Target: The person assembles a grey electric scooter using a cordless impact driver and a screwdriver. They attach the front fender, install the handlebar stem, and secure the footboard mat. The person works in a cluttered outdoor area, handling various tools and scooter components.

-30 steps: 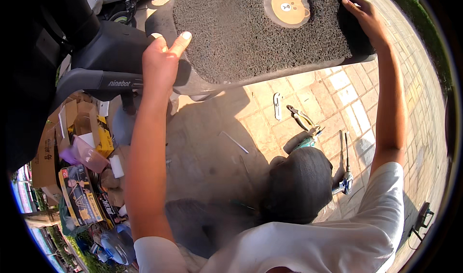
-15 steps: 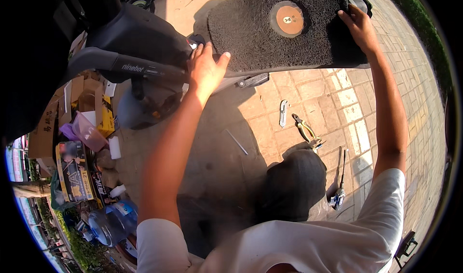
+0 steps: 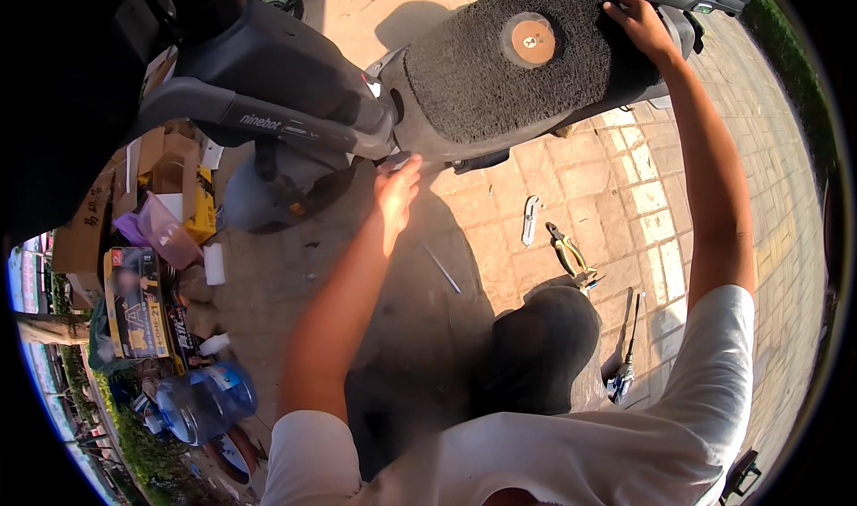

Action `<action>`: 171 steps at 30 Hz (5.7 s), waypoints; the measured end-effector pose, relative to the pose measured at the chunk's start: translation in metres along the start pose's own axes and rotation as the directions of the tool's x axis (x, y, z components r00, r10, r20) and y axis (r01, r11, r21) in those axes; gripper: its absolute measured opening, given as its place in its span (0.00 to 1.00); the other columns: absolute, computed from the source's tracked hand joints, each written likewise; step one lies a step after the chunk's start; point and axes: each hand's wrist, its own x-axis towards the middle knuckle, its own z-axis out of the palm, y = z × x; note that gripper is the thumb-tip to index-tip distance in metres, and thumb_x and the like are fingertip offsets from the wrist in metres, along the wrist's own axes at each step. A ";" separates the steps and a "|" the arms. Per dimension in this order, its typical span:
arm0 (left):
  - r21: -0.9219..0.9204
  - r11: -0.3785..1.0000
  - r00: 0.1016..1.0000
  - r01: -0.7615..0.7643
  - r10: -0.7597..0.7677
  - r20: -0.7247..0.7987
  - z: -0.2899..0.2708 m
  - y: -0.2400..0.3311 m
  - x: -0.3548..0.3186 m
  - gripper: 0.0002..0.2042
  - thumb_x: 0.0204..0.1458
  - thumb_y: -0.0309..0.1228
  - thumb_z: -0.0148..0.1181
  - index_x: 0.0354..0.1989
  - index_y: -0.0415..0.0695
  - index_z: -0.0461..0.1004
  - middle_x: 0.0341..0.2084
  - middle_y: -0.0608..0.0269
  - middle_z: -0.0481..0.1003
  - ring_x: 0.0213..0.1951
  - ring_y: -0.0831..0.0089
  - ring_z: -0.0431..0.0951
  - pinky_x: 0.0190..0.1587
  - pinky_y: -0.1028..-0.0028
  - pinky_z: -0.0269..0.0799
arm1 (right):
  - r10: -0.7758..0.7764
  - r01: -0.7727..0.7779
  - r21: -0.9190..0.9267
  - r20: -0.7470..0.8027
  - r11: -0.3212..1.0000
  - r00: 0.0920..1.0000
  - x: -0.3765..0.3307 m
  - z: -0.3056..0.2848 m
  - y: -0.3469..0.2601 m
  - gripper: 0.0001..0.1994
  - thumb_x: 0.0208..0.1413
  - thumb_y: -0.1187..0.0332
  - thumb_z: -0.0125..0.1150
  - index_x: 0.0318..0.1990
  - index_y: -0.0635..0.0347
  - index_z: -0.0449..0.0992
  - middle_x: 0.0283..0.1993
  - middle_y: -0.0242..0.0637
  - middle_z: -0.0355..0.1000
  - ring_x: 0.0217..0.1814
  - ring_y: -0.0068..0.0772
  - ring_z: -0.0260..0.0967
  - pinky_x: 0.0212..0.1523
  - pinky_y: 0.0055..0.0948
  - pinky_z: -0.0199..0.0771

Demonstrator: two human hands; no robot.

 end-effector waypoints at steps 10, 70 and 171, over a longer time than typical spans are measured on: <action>-0.427 0.887 0.982 -0.177 0.190 -0.013 0.032 0.011 -0.011 0.14 0.48 0.25 0.62 0.44 0.50 0.69 0.34 0.73 0.73 0.40 0.76 0.71 0.52 0.67 0.59 | 0.051 -0.051 -0.002 -0.096 0.999 0.994 0.010 -0.003 -0.013 0.25 0.58 0.60 0.57 0.55 0.74 0.67 0.51 0.45 0.72 0.53 0.29 0.68 0.57 0.26 0.63; 0.500 0.847 0.943 -0.181 0.005 0.334 0.010 0.016 -0.011 0.27 0.53 0.53 0.57 0.44 0.37 0.73 0.36 0.55 0.77 0.39 0.70 0.77 0.44 0.71 0.70 | 0.141 -0.226 -0.689 -0.178 0.689 0.974 -0.054 -0.029 -0.103 0.23 0.49 0.48 0.59 0.42 0.58 0.76 0.37 0.47 0.76 0.42 0.49 0.73 0.43 0.40 0.72; 0.737 -0.377 0.572 -0.561 0.468 0.674 0.042 0.034 0.029 0.40 0.47 0.48 0.61 0.66 0.43 0.52 0.67 0.49 0.49 0.67 0.54 0.47 0.67 0.55 0.39 | -0.327 0.174 -0.432 -0.310 0.885 0.893 -0.013 0.144 -0.084 0.19 0.54 0.60 0.57 0.48 0.62 0.72 0.58 0.50 0.64 0.61 0.49 0.59 0.61 0.43 0.57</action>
